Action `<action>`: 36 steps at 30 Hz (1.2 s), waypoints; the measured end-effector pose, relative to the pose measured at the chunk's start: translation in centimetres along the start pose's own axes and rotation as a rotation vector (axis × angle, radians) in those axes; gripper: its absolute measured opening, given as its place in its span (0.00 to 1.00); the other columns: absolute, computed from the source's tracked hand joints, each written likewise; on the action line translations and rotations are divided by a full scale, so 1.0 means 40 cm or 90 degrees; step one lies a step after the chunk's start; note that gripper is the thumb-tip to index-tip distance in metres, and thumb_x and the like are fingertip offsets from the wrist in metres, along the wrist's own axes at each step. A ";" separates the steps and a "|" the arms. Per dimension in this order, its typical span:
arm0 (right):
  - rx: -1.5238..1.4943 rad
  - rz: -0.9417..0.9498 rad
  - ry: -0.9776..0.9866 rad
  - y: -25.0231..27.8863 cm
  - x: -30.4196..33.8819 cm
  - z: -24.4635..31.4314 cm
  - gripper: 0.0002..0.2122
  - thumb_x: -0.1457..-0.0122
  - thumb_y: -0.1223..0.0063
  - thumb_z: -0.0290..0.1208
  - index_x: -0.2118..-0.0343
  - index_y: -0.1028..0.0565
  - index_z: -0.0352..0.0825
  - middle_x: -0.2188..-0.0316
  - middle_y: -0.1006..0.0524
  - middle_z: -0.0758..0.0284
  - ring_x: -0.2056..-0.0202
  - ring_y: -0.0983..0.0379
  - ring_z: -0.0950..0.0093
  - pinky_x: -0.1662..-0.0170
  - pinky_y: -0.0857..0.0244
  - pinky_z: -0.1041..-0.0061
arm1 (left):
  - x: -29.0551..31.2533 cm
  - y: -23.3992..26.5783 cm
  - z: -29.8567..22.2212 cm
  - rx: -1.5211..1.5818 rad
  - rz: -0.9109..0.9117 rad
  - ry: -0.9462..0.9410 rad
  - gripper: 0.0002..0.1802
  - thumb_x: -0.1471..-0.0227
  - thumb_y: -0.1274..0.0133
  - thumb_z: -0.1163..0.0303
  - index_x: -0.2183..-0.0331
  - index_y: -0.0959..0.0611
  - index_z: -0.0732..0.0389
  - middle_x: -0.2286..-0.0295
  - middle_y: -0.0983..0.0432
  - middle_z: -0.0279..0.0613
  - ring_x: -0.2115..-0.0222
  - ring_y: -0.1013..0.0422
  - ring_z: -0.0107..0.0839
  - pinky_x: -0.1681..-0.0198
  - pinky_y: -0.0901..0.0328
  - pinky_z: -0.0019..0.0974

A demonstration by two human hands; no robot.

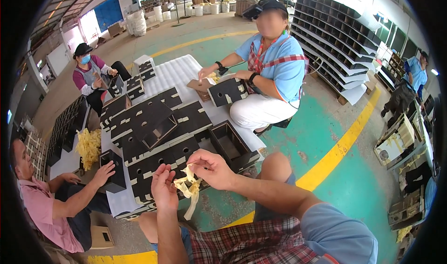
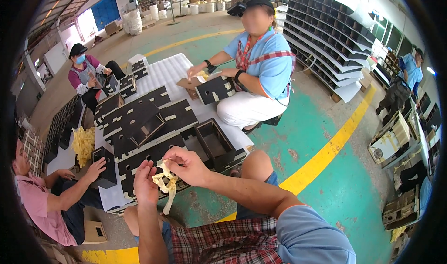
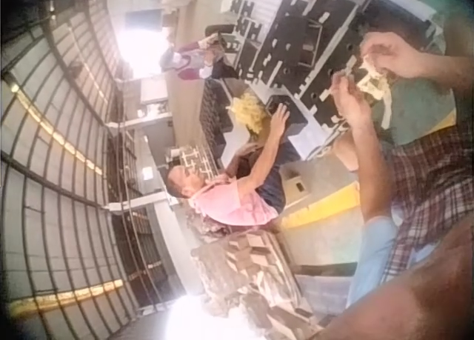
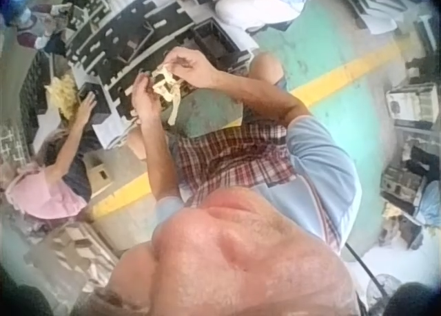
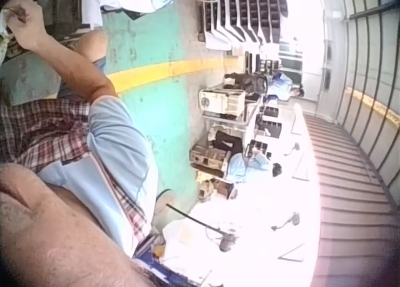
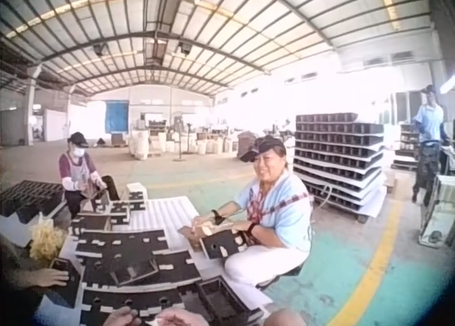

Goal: Assembling small black boxes by applying yellow adhesive strips to their joints and edges.

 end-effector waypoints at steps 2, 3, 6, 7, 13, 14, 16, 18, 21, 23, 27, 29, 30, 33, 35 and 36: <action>0.011 0.017 -0.026 0.004 -0.002 -0.017 0.05 0.34 0.47 0.19 0.57 0.27 0.31 0.64 0.24 0.69 0.61 0.23 0.81 0.57 0.29 0.78 | 0.010 -0.026 0.004 -0.039 0.041 -0.008 0.13 0.37 0.45 0.72 0.50 0.20 0.58 0.56 0.18 0.36 0.61 0.23 0.23 0.59 0.28 0.29; 0.010 0.017 -0.026 0.008 -0.005 -0.019 0.05 0.34 0.47 0.19 0.57 0.27 0.31 0.64 0.24 0.69 0.61 0.23 0.81 0.57 0.29 0.78 | 0.015 -0.043 0.007 -0.077 0.081 -0.016 0.12 0.36 0.45 0.72 0.52 0.20 0.58 0.57 0.18 0.36 0.60 0.23 0.23 0.58 0.28 0.29; 0.118 0.028 -0.011 0.018 -0.013 -0.020 0.04 0.36 0.47 0.20 0.59 0.28 0.33 0.66 0.25 0.69 0.62 0.24 0.81 0.59 0.29 0.77 | 0.034 -0.072 0.011 -0.115 0.134 -0.045 0.18 0.31 0.48 0.60 0.48 0.21 0.62 0.60 0.19 0.39 0.60 0.24 0.27 0.55 0.28 0.33; 0.133 0.021 -0.015 0.022 -0.013 -0.021 0.05 0.36 0.46 0.21 0.59 0.28 0.33 0.66 0.25 0.69 0.63 0.24 0.80 0.59 0.29 0.77 | 0.045 -0.090 0.008 -0.124 0.160 -0.052 0.20 0.31 0.49 0.58 0.48 0.21 0.63 0.60 0.19 0.39 0.60 0.24 0.27 0.55 0.29 0.33; 0.189 0.005 -0.003 0.024 -0.015 -0.029 0.06 0.37 0.45 0.22 0.59 0.27 0.33 0.65 0.24 0.69 0.62 0.24 0.80 0.57 0.29 0.77 | 0.076 -0.137 -0.005 -0.137 0.281 -0.117 0.22 0.34 0.44 0.61 0.45 0.23 0.64 0.58 0.20 0.39 0.61 0.25 0.26 0.55 0.29 0.31; 0.199 0.004 -0.016 0.024 -0.016 -0.033 0.07 0.37 0.45 0.21 0.57 0.26 0.33 0.65 0.23 0.70 0.62 0.24 0.81 0.56 0.29 0.77 | 0.078 -0.136 -0.009 -0.174 0.293 -0.128 0.20 0.37 0.42 0.67 0.46 0.23 0.64 0.57 0.20 0.39 0.59 0.25 0.26 0.53 0.30 0.31; 0.205 0.001 -0.025 0.026 -0.015 -0.040 0.07 0.37 0.45 0.21 0.57 0.26 0.33 0.64 0.23 0.70 0.62 0.24 0.81 0.56 0.29 0.77 | 0.083 -0.140 -0.008 -0.211 0.305 -0.136 0.20 0.40 0.39 0.73 0.47 0.22 0.64 0.57 0.20 0.39 0.57 0.25 0.26 0.51 0.30 0.30; 0.211 -0.004 -0.032 0.026 -0.013 -0.044 0.07 0.37 0.44 0.21 0.57 0.26 0.33 0.64 0.23 0.69 0.62 0.24 0.81 0.56 0.29 0.77 | 0.083 -0.143 -0.011 -0.205 0.284 -0.139 0.17 0.44 0.38 0.81 0.52 0.19 0.64 0.61 0.20 0.36 0.61 0.25 0.22 0.53 0.31 0.28; 0.193 -0.008 -0.032 0.018 -0.011 -0.038 0.08 0.36 0.44 0.22 0.56 0.26 0.33 0.65 0.23 0.69 0.62 0.24 0.81 0.56 0.29 0.77 | 0.084 -0.134 -0.020 -0.247 0.248 -0.166 0.10 0.44 0.39 0.81 0.58 0.18 0.64 0.64 0.21 0.33 0.64 0.27 0.19 0.56 0.31 0.26; 0.178 -0.032 -0.041 0.016 -0.010 -0.026 0.08 0.35 0.44 0.22 0.54 0.26 0.33 0.65 0.23 0.70 0.63 0.25 0.82 0.57 0.29 0.78 | 0.081 -0.124 -0.019 -0.248 0.240 -0.172 0.09 0.43 0.39 0.82 0.59 0.18 0.64 0.65 0.21 0.33 0.65 0.28 0.19 0.57 0.32 0.25; 0.112 -0.034 -0.097 0.022 -0.006 -0.061 0.07 0.34 0.44 0.22 0.54 0.25 0.33 0.64 0.24 0.72 0.62 0.27 0.84 0.57 0.30 0.79 | 0.076 -0.105 -0.017 -0.257 0.215 -0.178 0.07 0.43 0.40 0.82 0.61 0.18 0.64 0.66 0.22 0.31 0.67 0.29 0.18 0.60 0.33 0.24; 0.069 0.009 -0.085 0.017 -0.008 -0.081 0.06 0.33 0.44 0.22 0.55 0.24 0.33 0.63 0.24 0.73 0.61 0.28 0.85 0.56 0.32 0.80 | 0.070 -0.107 -0.012 -0.253 0.216 -0.169 0.07 0.42 0.41 0.82 0.61 0.18 0.64 0.66 0.22 0.31 0.67 0.29 0.18 0.60 0.33 0.24; 0.094 0.007 -0.083 0.022 -0.005 -0.085 0.05 0.32 0.44 0.23 0.56 0.24 0.32 0.61 0.24 0.73 0.58 0.28 0.85 0.54 0.32 0.80 | 0.064 -0.102 -0.009 -0.263 0.217 -0.167 0.07 0.42 0.41 0.81 0.61 0.18 0.64 0.66 0.22 0.31 0.67 0.29 0.17 0.60 0.33 0.24; 0.069 -0.068 0.005 0.054 -0.007 -0.069 0.05 0.33 0.43 0.25 0.58 0.23 0.32 0.64 0.22 0.70 0.62 0.26 0.82 0.56 0.30 0.78 | 0.066 -0.123 0.005 -0.282 0.237 -0.157 0.09 0.41 0.42 0.80 0.57 0.18 0.64 0.64 0.22 0.32 0.64 0.29 0.18 0.59 0.33 0.24; -0.010 -0.029 -0.108 0.049 -0.009 -0.074 0.06 0.31 0.45 0.29 0.58 0.24 0.31 0.66 0.22 0.72 0.61 0.27 0.84 0.56 0.32 0.80 | 0.073 -0.134 0.002 -0.263 0.243 -0.161 0.10 0.41 0.42 0.80 0.56 0.18 0.64 0.63 0.21 0.32 0.64 0.29 0.19 0.57 0.33 0.25; -0.011 -0.022 -0.122 0.051 -0.010 -0.076 0.05 0.30 0.46 0.27 0.57 0.24 0.31 0.64 0.22 0.73 0.60 0.27 0.85 0.55 0.32 0.80 | 0.079 -0.140 -0.006 -0.258 0.235 -0.167 0.11 0.41 0.42 0.80 0.55 0.18 0.65 0.62 0.21 0.34 0.62 0.28 0.20 0.55 0.33 0.26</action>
Point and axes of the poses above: each hand's wrist, its own x-axis away from the middle knuckle, its own y-axis out of the back of the hand, z = x × y, the point moved 8 cm from there along -x, towards the middle knuckle
